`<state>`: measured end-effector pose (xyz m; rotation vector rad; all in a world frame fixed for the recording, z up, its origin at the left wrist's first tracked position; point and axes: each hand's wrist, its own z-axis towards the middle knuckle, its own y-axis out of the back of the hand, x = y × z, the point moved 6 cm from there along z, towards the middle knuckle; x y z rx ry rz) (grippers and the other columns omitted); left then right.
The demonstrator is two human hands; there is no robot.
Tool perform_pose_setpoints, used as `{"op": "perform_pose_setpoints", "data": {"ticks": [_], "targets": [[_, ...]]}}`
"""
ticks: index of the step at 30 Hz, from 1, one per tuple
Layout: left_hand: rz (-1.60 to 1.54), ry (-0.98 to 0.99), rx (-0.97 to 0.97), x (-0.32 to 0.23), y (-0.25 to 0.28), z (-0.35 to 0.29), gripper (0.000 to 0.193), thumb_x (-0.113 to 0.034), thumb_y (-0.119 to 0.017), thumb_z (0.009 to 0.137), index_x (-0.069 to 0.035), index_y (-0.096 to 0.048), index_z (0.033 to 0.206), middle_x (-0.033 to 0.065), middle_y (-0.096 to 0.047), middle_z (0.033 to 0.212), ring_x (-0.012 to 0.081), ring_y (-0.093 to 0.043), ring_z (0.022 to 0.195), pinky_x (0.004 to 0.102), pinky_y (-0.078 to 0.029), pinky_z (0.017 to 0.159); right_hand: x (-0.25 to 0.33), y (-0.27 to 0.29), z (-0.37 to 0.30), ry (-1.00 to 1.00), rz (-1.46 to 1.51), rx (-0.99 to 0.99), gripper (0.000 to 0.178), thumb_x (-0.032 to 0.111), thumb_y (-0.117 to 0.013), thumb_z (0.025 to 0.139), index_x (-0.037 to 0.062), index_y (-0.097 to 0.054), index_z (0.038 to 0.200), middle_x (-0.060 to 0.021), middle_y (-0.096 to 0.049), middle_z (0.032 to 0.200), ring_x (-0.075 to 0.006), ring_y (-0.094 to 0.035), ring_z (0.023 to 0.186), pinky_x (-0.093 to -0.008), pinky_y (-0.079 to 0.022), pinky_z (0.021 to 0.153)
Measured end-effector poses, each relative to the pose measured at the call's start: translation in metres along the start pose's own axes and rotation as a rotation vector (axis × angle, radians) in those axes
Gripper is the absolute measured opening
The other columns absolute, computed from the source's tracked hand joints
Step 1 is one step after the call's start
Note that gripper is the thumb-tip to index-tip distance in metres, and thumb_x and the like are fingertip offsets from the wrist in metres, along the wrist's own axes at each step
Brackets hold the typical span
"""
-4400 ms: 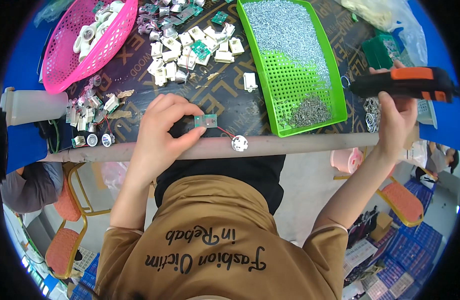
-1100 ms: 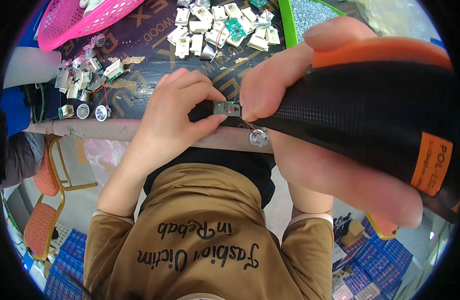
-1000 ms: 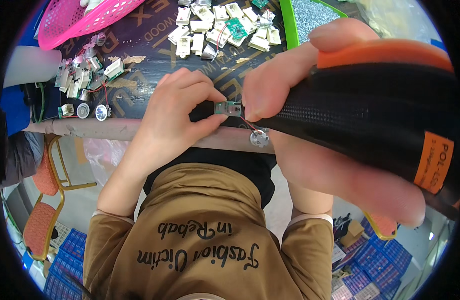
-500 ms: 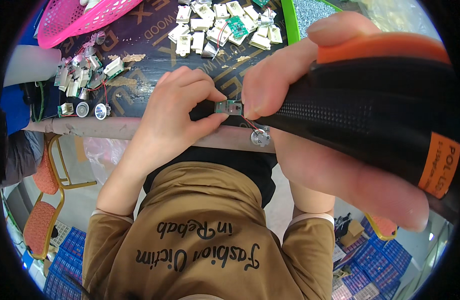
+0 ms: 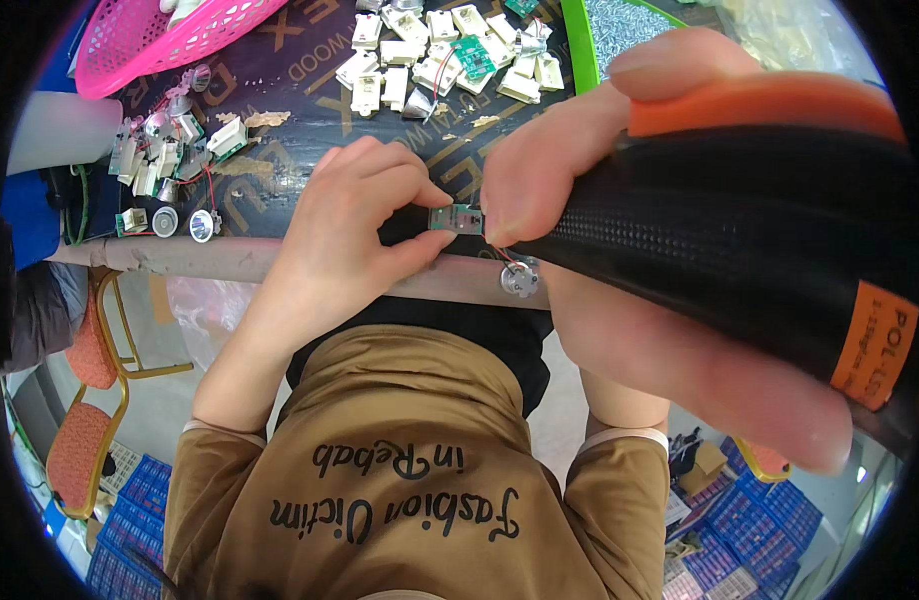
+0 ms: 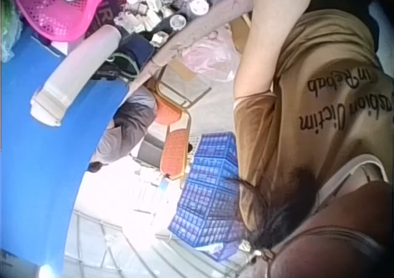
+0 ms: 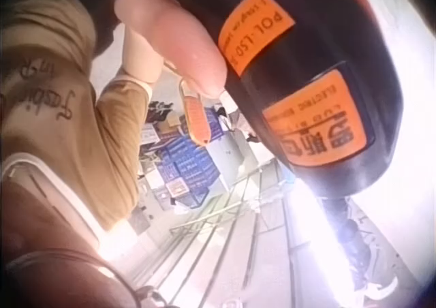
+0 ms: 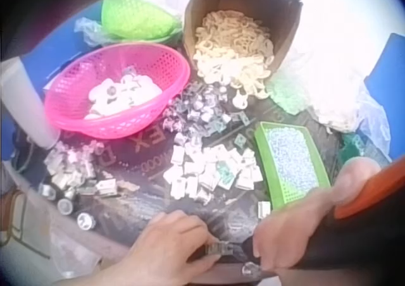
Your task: Assembling electronic motor components into plastic housings using an electric screwdriver.
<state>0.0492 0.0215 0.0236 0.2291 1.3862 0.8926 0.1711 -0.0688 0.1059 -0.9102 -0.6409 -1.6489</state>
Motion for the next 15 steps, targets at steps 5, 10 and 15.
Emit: {"op": "perform_pose_setpoints", "data": {"ticks": [5, 10, 15], "targets": [[-0.011, -0.021, 0.007, -0.003, -0.002, 0.002, 0.019, -0.013, -0.076, 0.071, -0.006, -0.066, 0.086, 0.0047, -0.06, 0.085, 0.0263, -0.055, 0.086, 0.0369, -0.04, 0.077, 0.009, -0.009, 0.001, -0.07, -0.079, -0.078, 0.11, 0.097, -0.047, 0.061, 0.0111, -0.043, 0.13, -0.0058, -0.057, 0.075, -0.0204, -0.053, 0.057, -0.037, -0.045, 0.061], [0.009, -0.018, -0.019, -0.001, -0.001, 0.0, 0.019, -0.014, -0.077, 0.071, -0.006, -0.065, 0.084, 0.0052, -0.06, 0.083, 0.0261, -0.055, 0.085, 0.0365, -0.04, 0.076, -0.004, -0.002, 0.001, 0.007, 0.076, 0.016, 0.11, 0.097, -0.048, 0.06, 0.0108, -0.043, 0.128, -0.0058, -0.057, 0.074, -0.0196, -0.053, 0.057, -0.0354, -0.045, 0.059], [-0.012, -0.043, -0.016, -0.002, -0.004, 0.003, 0.02, -0.013, -0.077, 0.069, -0.004, -0.065, 0.082, 0.0075, -0.061, 0.081, 0.0284, -0.056, 0.083, 0.038, -0.043, 0.075, -0.005, 0.001, 0.0, 0.003, 0.08, 0.011, 0.107, 0.096, -0.05, 0.06, 0.0113, -0.045, 0.125, -0.0057, -0.057, 0.073, -0.0189, -0.053, 0.056, -0.0342, -0.045, 0.058]]}}
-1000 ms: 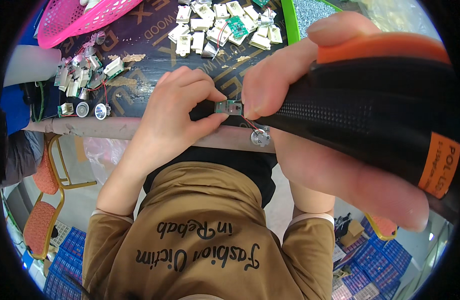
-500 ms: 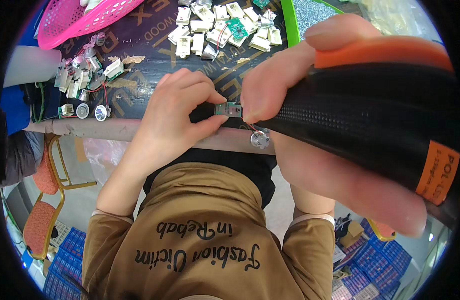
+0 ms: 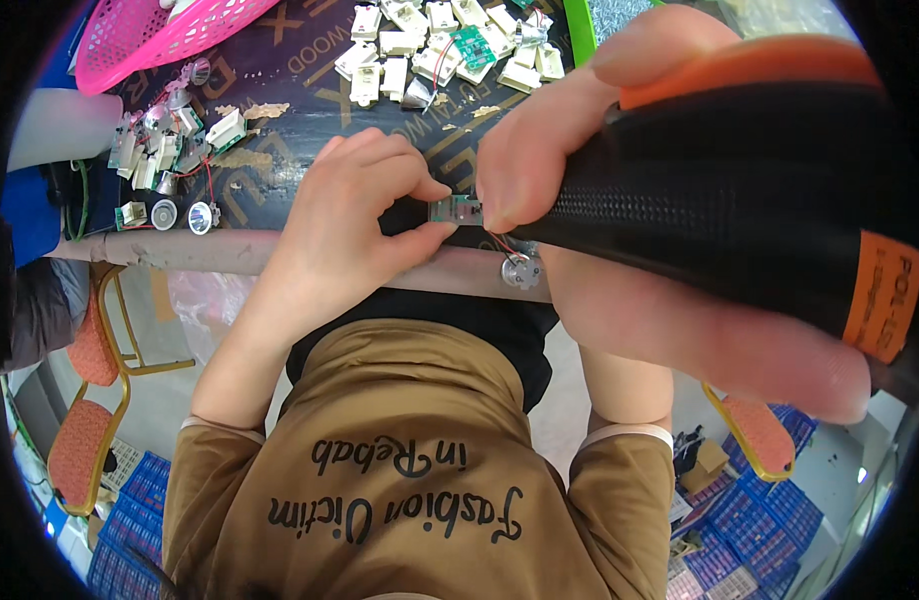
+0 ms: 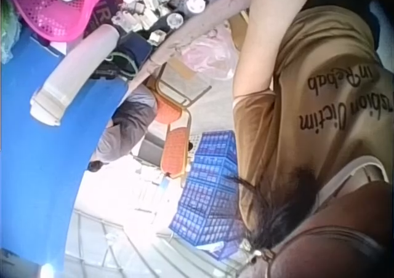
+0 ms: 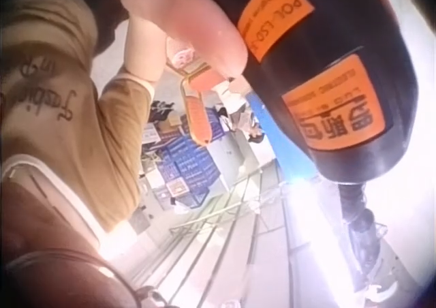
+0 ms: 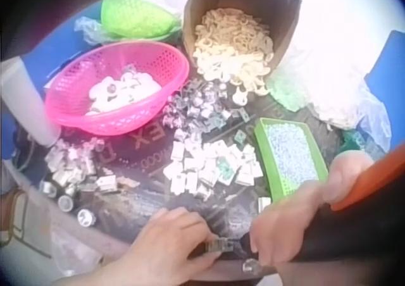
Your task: Assembling electronic motor components into plastic housings using an electric screwdriver.
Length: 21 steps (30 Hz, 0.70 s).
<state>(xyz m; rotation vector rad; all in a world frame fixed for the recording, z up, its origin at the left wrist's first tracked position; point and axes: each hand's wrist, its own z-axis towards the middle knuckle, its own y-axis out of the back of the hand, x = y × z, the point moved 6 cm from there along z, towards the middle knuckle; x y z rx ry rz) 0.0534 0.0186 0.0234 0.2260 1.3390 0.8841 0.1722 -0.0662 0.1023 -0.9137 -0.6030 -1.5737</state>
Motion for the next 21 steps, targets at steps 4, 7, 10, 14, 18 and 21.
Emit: {"op": "perform_pose_setpoints", "data": {"ticks": [4, 7, 10, 14, 18, 21], "targets": [[-0.042, 0.014, 0.002, 0.002, 0.001, -0.001, 0.021, -0.011, -0.077, 0.069, -0.002, -0.064, 0.082, 0.0099, -0.061, 0.08, 0.0312, -0.058, 0.08, 0.0396, -0.046, 0.071, -0.005, 0.0, 0.004, -0.013, 0.03, 0.029, 0.106, 0.097, -0.051, 0.058, 0.0113, -0.048, 0.12, -0.0054, -0.057, 0.071, -0.0183, -0.054, 0.056, -0.0339, -0.045, 0.057], [-0.041, 0.001, -0.008, 0.001, 0.0, 0.0, 0.02, -0.011, -0.077, 0.069, -0.002, -0.063, 0.081, 0.0105, -0.061, 0.078, 0.0315, -0.058, 0.078, 0.0395, -0.047, 0.068, -0.005, 0.001, 0.003, -0.005, 0.041, 0.029, 0.107, 0.098, -0.051, 0.056, 0.0111, -0.049, 0.119, -0.0054, -0.057, 0.07, -0.0182, -0.054, 0.055, -0.0333, -0.045, 0.056], [-0.057, 0.001, 0.017, 0.001, 0.0, 0.001, 0.021, -0.011, -0.078, 0.068, -0.001, -0.063, 0.079, 0.0104, -0.06, 0.077, 0.0309, -0.058, 0.077, 0.039, -0.047, 0.067, -0.006, 0.0, 0.001, 0.007, 0.032, -0.02, 0.108, 0.098, -0.05, 0.057, 0.0108, -0.049, 0.12, -0.0055, -0.057, 0.07, -0.0182, -0.054, 0.055, -0.0329, -0.045, 0.056], [-0.093, 0.019, 0.027, 0.003, 0.0, 0.001, 0.021, -0.01, -0.078, 0.068, -0.001, -0.064, 0.079, 0.01, -0.06, 0.077, 0.0298, -0.058, 0.077, 0.0382, -0.046, 0.067, -0.004, -0.001, -0.001, 0.023, 0.007, 0.052, 0.11, 0.098, -0.047, 0.059, 0.0104, -0.048, 0.126, -0.0049, -0.056, 0.07, -0.0175, -0.052, 0.054, -0.0335, -0.045, 0.055], [-0.135, 0.015, 0.055, 0.002, -0.003, 0.006, 0.02, -0.008, -0.078, 0.069, -0.001, -0.064, 0.08, 0.0095, -0.059, 0.076, 0.0286, -0.057, 0.078, 0.0366, -0.046, 0.067, 0.022, 0.011, -0.006, 0.107, -0.061, -0.155, 0.112, 0.095, -0.043, 0.069, 0.0072, -0.043, 0.138, -0.0029, -0.052, 0.071, -0.0154, -0.046, 0.056, -0.033, -0.04, 0.054], [-0.138, 0.017, 0.037, 0.004, -0.001, 0.002, 0.02, -0.007, -0.077, 0.069, -0.001, -0.064, 0.082, 0.009, -0.059, 0.077, 0.0281, -0.057, 0.078, 0.036, -0.046, 0.068, 0.049, 0.051, -0.007, 0.093, -0.075, -0.215, 0.1, 0.092, -0.04, 0.072, 0.0086, -0.057, 0.125, -0.0061, -0.053, 0.071, -0.0176, -0.046, 0.06, -0.0351, -0.037, 0.06]]}}
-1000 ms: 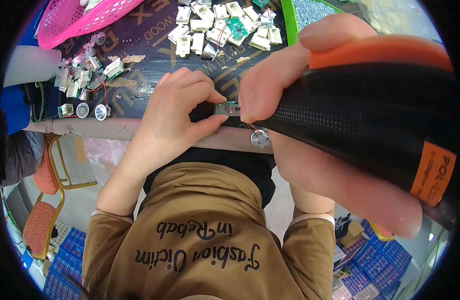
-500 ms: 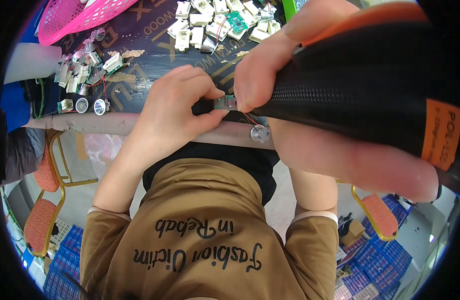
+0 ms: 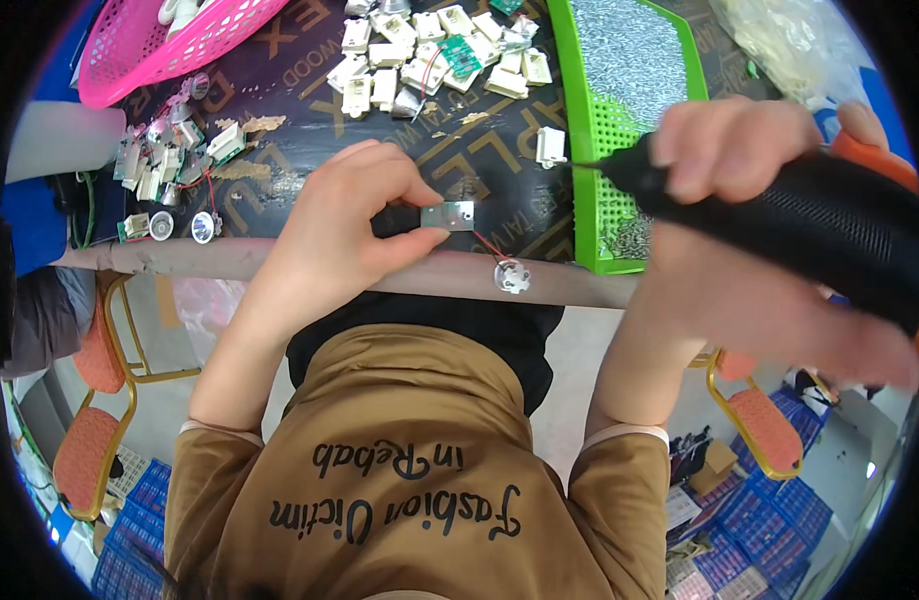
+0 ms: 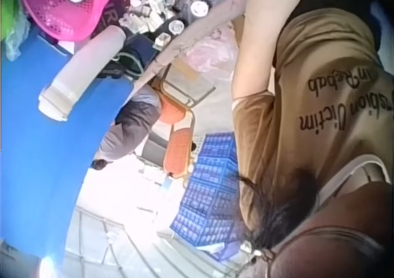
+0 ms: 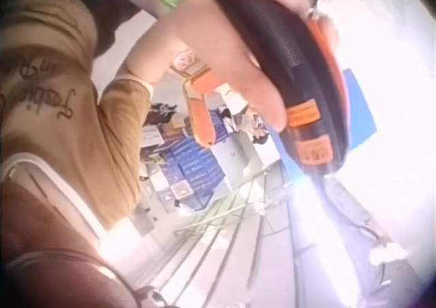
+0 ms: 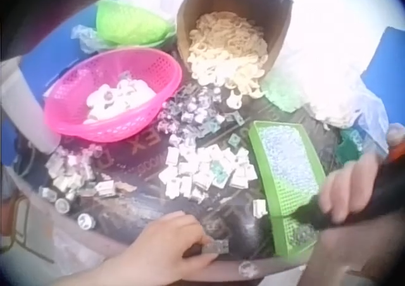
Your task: Assembling electronic motor components into plastic housings using an electric screwdriver.
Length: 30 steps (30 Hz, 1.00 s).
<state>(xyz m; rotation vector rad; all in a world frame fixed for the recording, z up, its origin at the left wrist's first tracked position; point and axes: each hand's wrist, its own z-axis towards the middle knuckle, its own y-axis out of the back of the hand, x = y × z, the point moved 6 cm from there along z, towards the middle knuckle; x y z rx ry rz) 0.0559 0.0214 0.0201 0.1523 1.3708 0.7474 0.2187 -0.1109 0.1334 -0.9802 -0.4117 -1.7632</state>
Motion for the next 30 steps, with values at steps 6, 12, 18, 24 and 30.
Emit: {"op": "perform_pose_setpoints", "data": {"ticks": [6, 12, 18, 24, 30], "targets": [[0.032, -0.001, 0.017, -0.001, 0.001, 0.0, 0.02, -0.007, -0.077, 0.07, -0.002, -0.064, 0.085, 0.0081, -0.06, 0.082, 0.0266, -0.058, 0.08, 0.0352, -0.046, 0.069, 0.0, 0.078, 0.008, 0.146, -0.083, -0.116, 0.098, 0.092, -0.034, 0.077, 0.0037, -0.056, 0.115, -0.0151, -0.062, 0.071, -0.0265, -0.057, 0.06, -0.0411, -0.046, 0.063], [0.038, 0.029, 0.045, -0.002, -0.001, 0.001, 0.022, -0.007, -0.077, 0.07, -0.002, -0.065, 0.087, 0.0079, -0.061, 0.084, 0.027, -0.058, 0.082, 0.0356, -0.046, 0.074, -0.018, 0.092, 0.0, 0.17, -0.136, -0.327, 0.092, 0.09, -0.031, 0.08, 0.0034, -0.054, 0.104, -0.0123, -0.06, 0.061, -0.0228, -0.057, 0.049, -0.0349, -0.049, 0.05], [0.052, 0.046, 0.054, -0.002, -0.002, 0.001, 0.021, -0.007, -0.077, 0.07, -0.002, -0.065, 0.087, 0.0082, -0.062, 0.085, 0.0272, -0.059, 0.083, 0.0365, -0.046, 0.077, -0.029, 0.08, 0.002, 0.158, -0.07, -0.327, 0.091, 0.089, -0.031, 0.081, 0.0044, -0.055, 0.102, -0.0126, -0.061, 0.061, -0.0224, -0.059, 0.049, -0.0337, -0.051, 0.049], [0.053, 0.06, 0.061, -0.003, -0.002, 0.002, 0.021, -0.007, -0.076, 0.071, -0.002, -0.065, 0.088, 0.0083, -0.063, 0.086, 0.0276, -0.059, 0.083, 0.0369, -0.046, 0.078, -0.032, 0.079, 0.004, 0.168, -0.09, -0.295, 0.088, 0.088, -0.029, 0.082, 0.0055, -0.055, 0.101, -0.0123, -0.062, 0.06, -0.0215, -0.06, 0.049, -0.0326, -0.051, 0.049], [0.062, 0.036, 0.057, -0.004, -0.002, 0.002, 0.022, -0.007, -0.076, 0.071, -0.002, -0.065, 0.089, 0.0083, -0.063, 0.087, 0.0276, -0.059, 0.084, 0.0367, -0.046, 0.077, -0.035, 0.082, 0.004, 0.162, -0.105, -0.301, 0.088, 0.088, -0.029, 0.082, 0.0061, -0.055, 0.101, -0.0122, -0.062, 0.06, -0.0212, -0.06, 0.048, -0.0318, -0.051, 0.048]]}}
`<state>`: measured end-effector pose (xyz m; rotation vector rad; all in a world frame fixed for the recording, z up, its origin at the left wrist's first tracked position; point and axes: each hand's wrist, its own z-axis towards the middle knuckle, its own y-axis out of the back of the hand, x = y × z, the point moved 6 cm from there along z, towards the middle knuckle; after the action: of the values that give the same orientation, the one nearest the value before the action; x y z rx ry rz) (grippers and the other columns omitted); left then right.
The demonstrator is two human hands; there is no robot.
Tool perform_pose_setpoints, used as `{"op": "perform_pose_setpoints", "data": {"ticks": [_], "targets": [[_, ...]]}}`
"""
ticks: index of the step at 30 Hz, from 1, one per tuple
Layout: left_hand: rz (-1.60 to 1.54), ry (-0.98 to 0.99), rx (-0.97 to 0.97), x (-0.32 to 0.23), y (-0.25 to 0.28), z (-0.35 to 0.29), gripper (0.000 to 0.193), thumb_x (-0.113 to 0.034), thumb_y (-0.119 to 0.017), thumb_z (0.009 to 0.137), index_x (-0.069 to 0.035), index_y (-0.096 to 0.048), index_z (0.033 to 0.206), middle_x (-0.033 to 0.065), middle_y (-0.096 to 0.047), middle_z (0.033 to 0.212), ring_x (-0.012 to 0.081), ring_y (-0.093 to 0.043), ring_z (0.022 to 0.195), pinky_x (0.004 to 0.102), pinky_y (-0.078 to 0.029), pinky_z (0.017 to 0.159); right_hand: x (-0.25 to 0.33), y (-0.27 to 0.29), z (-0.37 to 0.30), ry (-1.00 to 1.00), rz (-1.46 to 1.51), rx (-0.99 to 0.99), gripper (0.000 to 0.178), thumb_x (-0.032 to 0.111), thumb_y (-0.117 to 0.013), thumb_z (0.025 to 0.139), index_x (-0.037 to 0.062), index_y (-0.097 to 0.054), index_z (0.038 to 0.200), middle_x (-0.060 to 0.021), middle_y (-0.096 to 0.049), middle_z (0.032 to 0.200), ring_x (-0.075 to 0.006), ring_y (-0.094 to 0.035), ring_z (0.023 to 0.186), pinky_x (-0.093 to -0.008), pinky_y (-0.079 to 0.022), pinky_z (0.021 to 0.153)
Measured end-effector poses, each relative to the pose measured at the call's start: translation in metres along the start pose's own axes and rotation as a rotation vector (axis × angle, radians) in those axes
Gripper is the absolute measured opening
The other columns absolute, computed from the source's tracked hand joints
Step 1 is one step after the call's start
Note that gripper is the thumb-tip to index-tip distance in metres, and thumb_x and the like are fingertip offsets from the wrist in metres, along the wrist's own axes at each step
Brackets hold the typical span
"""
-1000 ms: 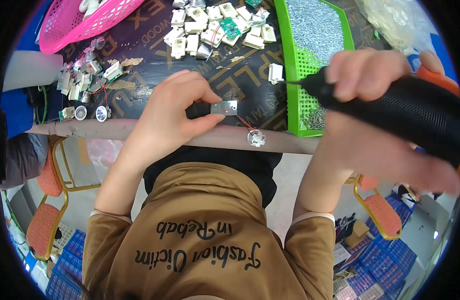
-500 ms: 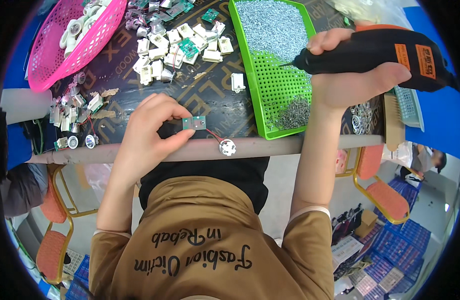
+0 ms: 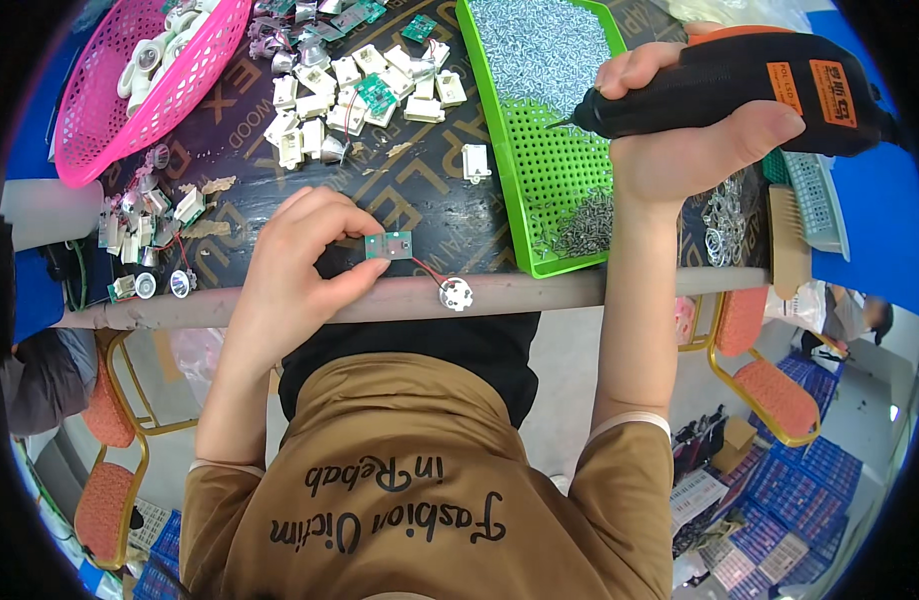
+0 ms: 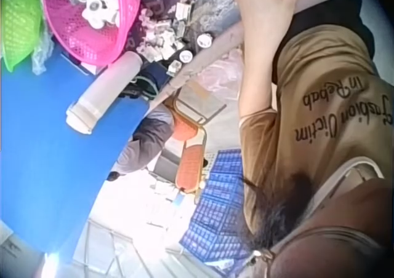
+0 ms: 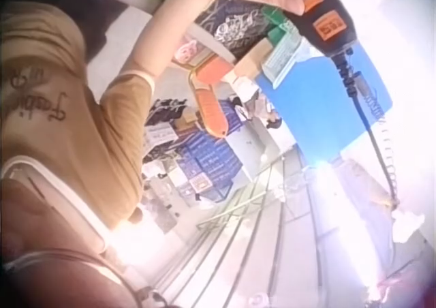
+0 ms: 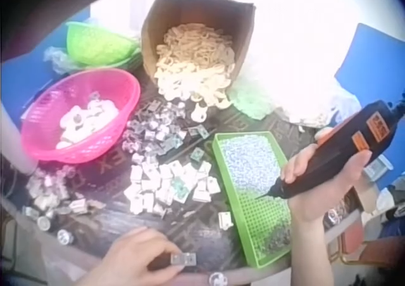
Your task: Assembling electronic motor components into plastic housings using an electric screwdriver.
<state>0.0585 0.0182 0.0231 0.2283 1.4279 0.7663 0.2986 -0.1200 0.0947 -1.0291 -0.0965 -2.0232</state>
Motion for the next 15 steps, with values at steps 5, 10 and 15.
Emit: {"op": "perform_pose_setpoints", "data": {"ticks": [5, 10, 15], "targets": [[0.008, -0.004, 0.001, 0.0, 0.0, 0.0, 0.022, -0.007, -0.076, 0.071, -0.002, -0.065, 0.089, 0.0086, -0.063, 0.087, 0.0274, -0.058, 0.084, 0.0363, -0.046, 0.076, -0.003, 0.0, -0.001, -0.011, 0.008, 0.04, 0.088, 0.088, -0.03, 0.082, 0.0057, -0.056, 0.101, -0.0119, -0.062, 0.06, -0.0209, -0.061, 0.049, -0.0317, -0.051, 0.049], [-0.01, -0.006, -0.019, 0.001, 0.0, -0.002, 0.022, -0.007, -0.077, 0.071, -0.002, -0.065, 0.089, 0.0086, -0.062, 0.087, 0.027, -0.059, 0.083, 0.0363, -0.046, 0.075, 0.0, -0.001, -0.002, -0.004, 0.046, -0.015, 0.094, 0.09, -0.028, 0.08, 0.0035, -0.055, 0.105, -0.0104, -0.06, 0.06, -0.0221, -0.058, 0.048, -0.0328, -0.049, 0.049], [-0.029, -0.037, 0.004, 0.0, -0.001, -0.001, 0.026, -0.008, -0.078, 0.07, -0.003, -0.066, 0.093, 0.0088, -0.062, 0.086, 0.0269, -0.059, 0.082, 0.0366, -0.047, 0.074, 0.041, -0.005, -0.005, -0.015, 0.07, 0.122, 0.096, 0.093, -0.032, 0.076, 0.0084, -0.055, 0.115, -0.0107, -0.062, 0.075, -0.0223, -0.057, 0.058, -0.0396, -0.046, 0.059]]}}
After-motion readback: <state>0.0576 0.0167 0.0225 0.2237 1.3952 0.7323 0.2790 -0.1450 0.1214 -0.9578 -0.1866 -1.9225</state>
